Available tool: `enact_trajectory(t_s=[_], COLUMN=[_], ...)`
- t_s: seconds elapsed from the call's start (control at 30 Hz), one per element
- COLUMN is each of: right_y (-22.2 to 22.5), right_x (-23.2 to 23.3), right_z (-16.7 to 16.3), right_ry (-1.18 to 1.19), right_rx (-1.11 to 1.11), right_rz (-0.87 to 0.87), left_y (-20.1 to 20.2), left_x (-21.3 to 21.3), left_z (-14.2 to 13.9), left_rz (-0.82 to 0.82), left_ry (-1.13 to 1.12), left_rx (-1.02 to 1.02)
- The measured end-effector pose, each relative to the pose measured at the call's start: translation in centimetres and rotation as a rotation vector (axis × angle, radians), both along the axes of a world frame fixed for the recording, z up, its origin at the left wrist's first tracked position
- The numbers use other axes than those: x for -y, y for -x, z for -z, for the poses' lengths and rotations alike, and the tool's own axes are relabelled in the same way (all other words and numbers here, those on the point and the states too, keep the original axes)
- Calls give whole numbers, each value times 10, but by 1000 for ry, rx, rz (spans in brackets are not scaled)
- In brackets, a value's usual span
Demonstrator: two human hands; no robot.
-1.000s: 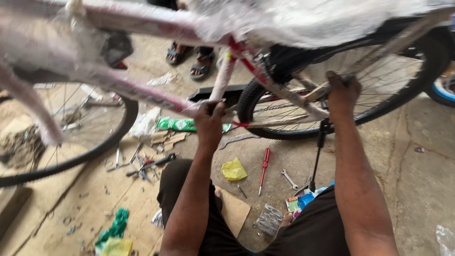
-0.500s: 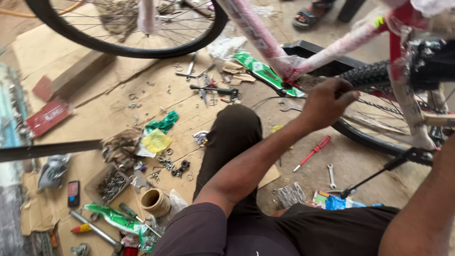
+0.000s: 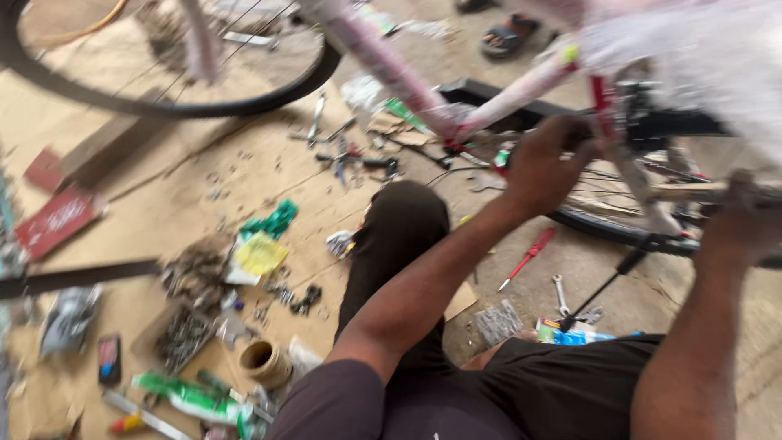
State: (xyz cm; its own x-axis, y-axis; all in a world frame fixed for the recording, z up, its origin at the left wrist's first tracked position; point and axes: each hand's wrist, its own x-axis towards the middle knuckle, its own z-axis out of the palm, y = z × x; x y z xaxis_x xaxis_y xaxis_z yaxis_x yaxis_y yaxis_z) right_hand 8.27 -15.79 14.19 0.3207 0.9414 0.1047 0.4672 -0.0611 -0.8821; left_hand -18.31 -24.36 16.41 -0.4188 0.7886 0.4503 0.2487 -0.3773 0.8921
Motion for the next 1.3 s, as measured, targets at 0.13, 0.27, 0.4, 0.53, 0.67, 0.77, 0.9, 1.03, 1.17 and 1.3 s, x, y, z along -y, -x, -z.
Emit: enact_trajectory(t_s=[0.13,0.27,0.4,0.53,0.67,0.77,0.9,1.03,1.17,1.3], right_y=[-22,-49,-45,-7,62,127,216,276,325,376], right_x=[-2,7,40,67,75,88,114,148,194,265], right_z=[5,8,-7,-7,2,-6,-26,-46,-75,-95], right_ry=[-609,-284,59,-224,-395,-114,-292,-307,-238,-313], right_rx=[1513,1094,852,658,843,245,-5,-195,-195,-57], right_rz=[27,-184,-168,-316,-463,-826,-1186,-1458,-1681,-1818], left_y=[13,24,39,55,63,73,100,131,154,171], left_x=[-2,1,11,24,41,52,100,178,269,361], left_z=[-3,-11,-28,-42,-50,-65,-87,-102,-98,-60], left_rz=[0,5,-48,-125,-115,-144,-238,-332,-588,-903], left_ry=[-1,126,25,-145,-28,-25,13,45,35,51], left_rx=[39,13,-68,-81,-62,-138,-379,-506,-437,-290])
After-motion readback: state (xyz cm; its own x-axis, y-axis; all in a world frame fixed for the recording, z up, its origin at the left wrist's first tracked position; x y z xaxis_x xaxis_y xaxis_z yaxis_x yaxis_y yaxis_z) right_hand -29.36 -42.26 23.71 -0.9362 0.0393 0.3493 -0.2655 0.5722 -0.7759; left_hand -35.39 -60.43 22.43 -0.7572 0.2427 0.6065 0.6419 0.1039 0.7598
